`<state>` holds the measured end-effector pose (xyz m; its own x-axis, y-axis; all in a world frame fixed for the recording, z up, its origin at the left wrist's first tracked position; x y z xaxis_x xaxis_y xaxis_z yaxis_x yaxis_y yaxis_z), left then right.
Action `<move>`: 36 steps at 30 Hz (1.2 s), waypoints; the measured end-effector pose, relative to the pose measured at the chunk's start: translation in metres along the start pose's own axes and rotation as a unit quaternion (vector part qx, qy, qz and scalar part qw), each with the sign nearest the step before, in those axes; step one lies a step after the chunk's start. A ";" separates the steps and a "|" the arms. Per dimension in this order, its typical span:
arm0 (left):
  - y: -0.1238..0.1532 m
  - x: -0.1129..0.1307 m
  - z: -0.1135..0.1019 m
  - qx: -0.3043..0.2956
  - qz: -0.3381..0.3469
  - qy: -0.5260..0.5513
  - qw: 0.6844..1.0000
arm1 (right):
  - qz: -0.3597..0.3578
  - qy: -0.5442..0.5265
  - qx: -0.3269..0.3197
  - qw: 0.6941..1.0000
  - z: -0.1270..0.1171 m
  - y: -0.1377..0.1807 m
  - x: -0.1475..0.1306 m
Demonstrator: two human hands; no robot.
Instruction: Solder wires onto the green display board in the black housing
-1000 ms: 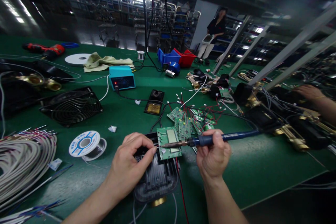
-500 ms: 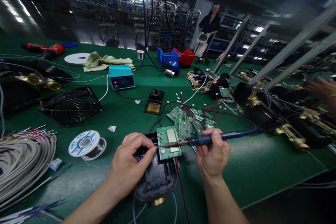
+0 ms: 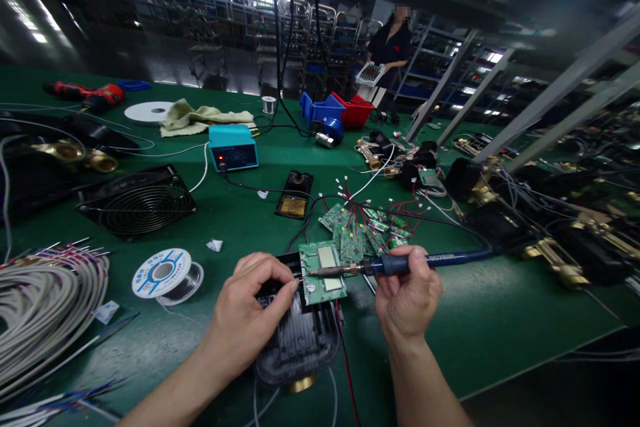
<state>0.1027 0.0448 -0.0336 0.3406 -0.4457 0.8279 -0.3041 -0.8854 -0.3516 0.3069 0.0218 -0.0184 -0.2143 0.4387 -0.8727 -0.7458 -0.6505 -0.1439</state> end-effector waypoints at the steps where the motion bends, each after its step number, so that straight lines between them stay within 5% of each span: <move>1: 0.000 0.000 0.000 0.000 0.001 0.000 1.000 | 0.000 0.000 -0.002 1.000 0.000 0.000 0.000; 36: -0.001 -0.001 0.001 0.006 0.012 -0.002 1.000 | -0.050 0.029 -0.047 0.997 -0.001 0.004 -0.002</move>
<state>0.1036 0.0457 -0.0348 0.3374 -0.4673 0.8172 -0.3020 -0.8759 -0.3762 0.3048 0.0182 -0.0177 -0.1029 0.4707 -0.8763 -0.6989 -0.6611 -0.2730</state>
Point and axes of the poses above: each hand's wrist, its own y-axis away from the middle knuckle, its own z-axis out of the palm, x = y × z, the point moved 1 cm from there along -y, towards the middle knuckle
